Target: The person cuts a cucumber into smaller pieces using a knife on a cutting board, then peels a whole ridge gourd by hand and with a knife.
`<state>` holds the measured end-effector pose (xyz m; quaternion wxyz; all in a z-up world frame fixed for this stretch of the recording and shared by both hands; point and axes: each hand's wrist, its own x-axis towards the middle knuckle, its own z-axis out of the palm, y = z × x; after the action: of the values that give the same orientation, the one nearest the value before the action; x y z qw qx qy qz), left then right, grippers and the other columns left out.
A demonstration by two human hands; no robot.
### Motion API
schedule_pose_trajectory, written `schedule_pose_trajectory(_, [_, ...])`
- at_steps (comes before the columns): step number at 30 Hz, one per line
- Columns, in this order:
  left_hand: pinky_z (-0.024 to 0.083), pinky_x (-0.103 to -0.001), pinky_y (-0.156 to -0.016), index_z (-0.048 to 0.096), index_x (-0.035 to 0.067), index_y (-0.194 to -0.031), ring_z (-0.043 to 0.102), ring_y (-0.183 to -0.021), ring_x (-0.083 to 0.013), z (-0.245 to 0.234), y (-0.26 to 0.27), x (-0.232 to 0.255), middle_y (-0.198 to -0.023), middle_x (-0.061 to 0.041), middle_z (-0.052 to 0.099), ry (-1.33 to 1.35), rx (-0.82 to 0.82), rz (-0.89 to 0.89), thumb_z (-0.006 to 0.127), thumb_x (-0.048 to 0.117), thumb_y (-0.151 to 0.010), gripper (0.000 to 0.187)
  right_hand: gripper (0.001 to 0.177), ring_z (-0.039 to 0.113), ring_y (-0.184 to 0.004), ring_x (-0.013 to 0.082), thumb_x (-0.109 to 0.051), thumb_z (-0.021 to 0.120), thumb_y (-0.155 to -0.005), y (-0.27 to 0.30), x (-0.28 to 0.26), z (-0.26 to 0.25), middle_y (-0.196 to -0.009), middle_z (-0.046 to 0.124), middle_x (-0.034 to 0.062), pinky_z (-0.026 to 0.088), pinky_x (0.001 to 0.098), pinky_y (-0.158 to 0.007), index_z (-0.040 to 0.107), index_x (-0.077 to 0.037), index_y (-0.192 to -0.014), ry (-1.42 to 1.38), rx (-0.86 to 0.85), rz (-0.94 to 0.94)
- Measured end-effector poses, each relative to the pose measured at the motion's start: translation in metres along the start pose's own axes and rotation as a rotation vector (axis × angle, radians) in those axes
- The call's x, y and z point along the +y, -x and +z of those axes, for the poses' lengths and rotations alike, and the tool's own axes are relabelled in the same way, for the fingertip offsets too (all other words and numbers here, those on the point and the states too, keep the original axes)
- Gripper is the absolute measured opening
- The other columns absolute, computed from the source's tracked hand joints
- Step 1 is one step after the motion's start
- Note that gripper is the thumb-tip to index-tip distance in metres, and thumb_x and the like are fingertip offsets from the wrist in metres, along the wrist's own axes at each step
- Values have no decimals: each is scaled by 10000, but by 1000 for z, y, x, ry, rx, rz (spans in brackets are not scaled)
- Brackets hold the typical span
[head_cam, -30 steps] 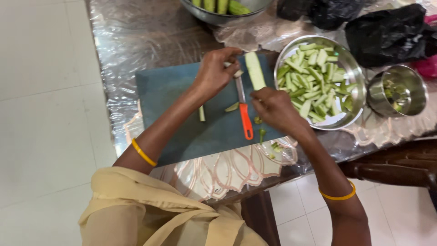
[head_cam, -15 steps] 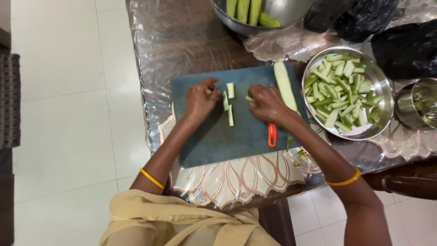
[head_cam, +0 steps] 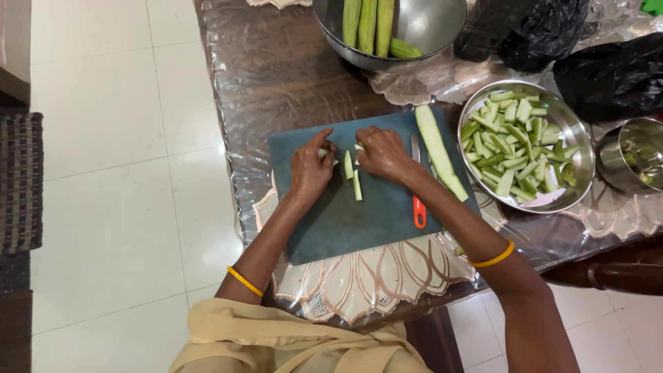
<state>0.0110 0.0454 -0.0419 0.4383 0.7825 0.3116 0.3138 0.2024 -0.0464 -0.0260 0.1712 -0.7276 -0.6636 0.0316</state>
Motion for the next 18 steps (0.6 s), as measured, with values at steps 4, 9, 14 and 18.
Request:
schedule_pose_trajectory(4, [568, -406, -828, 521, 100, -1461, 753, -853, -281, 1, -1, -2, -1089, -108, 763, -31, 10, 40, 683, -21, -838, 655, 241, 645, -803, 449, -144, 658, -795, 7, -2, -2, -885, 661, 244, 494, 558, -758, 694, -18, -998, -97, 21, -30])
schedule_pose_trajectory(9, [547, -421, -820, 331, 99, -1575, 741, -853, -307, 3, -2, -8, -1295, -140, 705, -48, 5, -5, 692, -45, -809, 859, 395, 659, -848, 437, -399, 753, -888, 5, -20, -2, -921, 671, 241, 500, 543, -760, 688, -11, -920, -5, -51, 49])
schedule_pose_trajectory(14, [559, -410, -814, 201, 104, -1624, 731, -855, -299, -2, -2, -10, -1353, -184, 662, -51, 58, 43, 705, -72, -768, 1008, 506, 662, -859, 428, -465, 829, -763, -5, -33, -17, -910, 674, 230, 500, 533, -747, 671, 2, -875, 69, -156, 74])
schedule_pose_trajectory(18, [581, -385, -778, 125, 114, -1644, 730, -795, -262, -9, -1, -2, -1396, -209, 622, -11, 46, 0, 693, -91, -767, 1065, 308, 659, -874, 431, -265, 754, -748, 0, -40, -17, -933, 693, 208, 494, 540, -760, 670, -24, -921, -38, -220, 50])
